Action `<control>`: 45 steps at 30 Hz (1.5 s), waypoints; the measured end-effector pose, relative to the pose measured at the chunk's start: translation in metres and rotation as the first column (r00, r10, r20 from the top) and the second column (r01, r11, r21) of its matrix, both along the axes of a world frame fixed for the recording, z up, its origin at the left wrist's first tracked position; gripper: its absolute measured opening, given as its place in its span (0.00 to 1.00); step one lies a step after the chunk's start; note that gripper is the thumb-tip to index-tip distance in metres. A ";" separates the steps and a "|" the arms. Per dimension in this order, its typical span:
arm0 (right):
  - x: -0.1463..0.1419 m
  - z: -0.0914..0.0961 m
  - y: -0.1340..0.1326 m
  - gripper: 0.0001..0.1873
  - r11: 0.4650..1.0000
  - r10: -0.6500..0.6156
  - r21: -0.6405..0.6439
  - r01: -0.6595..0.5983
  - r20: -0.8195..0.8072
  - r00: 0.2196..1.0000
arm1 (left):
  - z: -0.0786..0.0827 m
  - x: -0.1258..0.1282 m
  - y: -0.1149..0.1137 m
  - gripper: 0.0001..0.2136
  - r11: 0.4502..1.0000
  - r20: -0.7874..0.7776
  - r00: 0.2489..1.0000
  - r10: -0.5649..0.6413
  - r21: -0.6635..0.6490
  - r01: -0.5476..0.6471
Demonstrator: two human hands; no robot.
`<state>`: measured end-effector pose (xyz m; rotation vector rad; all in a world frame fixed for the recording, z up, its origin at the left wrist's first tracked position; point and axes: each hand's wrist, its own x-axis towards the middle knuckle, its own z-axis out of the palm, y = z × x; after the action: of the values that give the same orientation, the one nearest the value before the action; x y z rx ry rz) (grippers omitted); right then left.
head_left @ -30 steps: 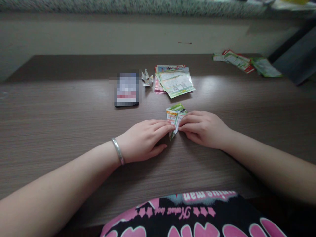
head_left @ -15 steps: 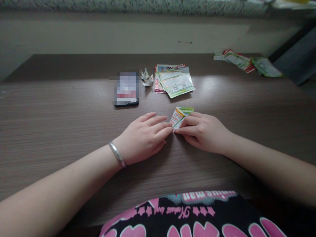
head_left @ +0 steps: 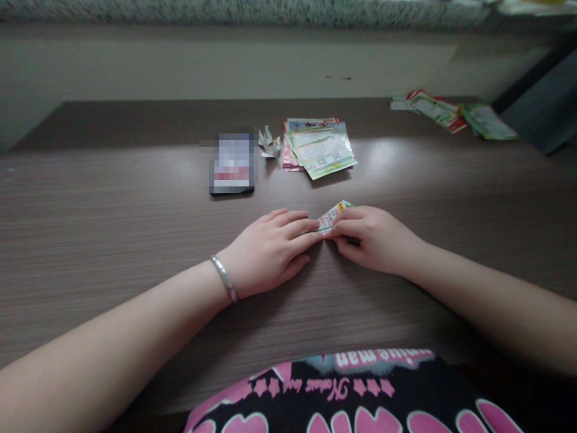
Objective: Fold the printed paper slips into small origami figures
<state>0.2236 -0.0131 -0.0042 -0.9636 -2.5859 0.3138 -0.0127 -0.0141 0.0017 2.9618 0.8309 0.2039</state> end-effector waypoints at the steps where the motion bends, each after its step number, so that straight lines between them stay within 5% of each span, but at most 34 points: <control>1: -0.001 0.000 0.000 0.10 1.000 -0.002 -0.006 0.002 -0.002 1.000 | 0.000 0.001 -0.001 0.19 1.000 -0.004 1.000 0.007 0.000 -0.007; 17: 0.000 0.001 0.004 0.09 0.999 0.007 -0.042 -0.008 -0.007 1.000 | 0.015 0.008 -0.016 0.16 0.991 -0.064 0.997 0.049 0.130 -0.040; 34: -0.001 0.000 0.002 0.08 0.999 0.003 -0.046 -0.004 -0.026 1.000 | 0.021 0.005 -0.018 0.14 0.988 -0.108 0.988 0.108 0.121 -0.095; 45: -0.004 -0.006 -0.003 0.10 1.000 0.025 0.004 -0.025 0.021 0.999 | 0.004 -0.018 0.004 0.15 0.999 0.023 1.000 0.008 0.041 -0.009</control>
<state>0.2198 -0.0157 -0.0103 -0.9387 -2.6186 0.3058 -0.0312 -0.0101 0.0053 2.9885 0.8475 0.2577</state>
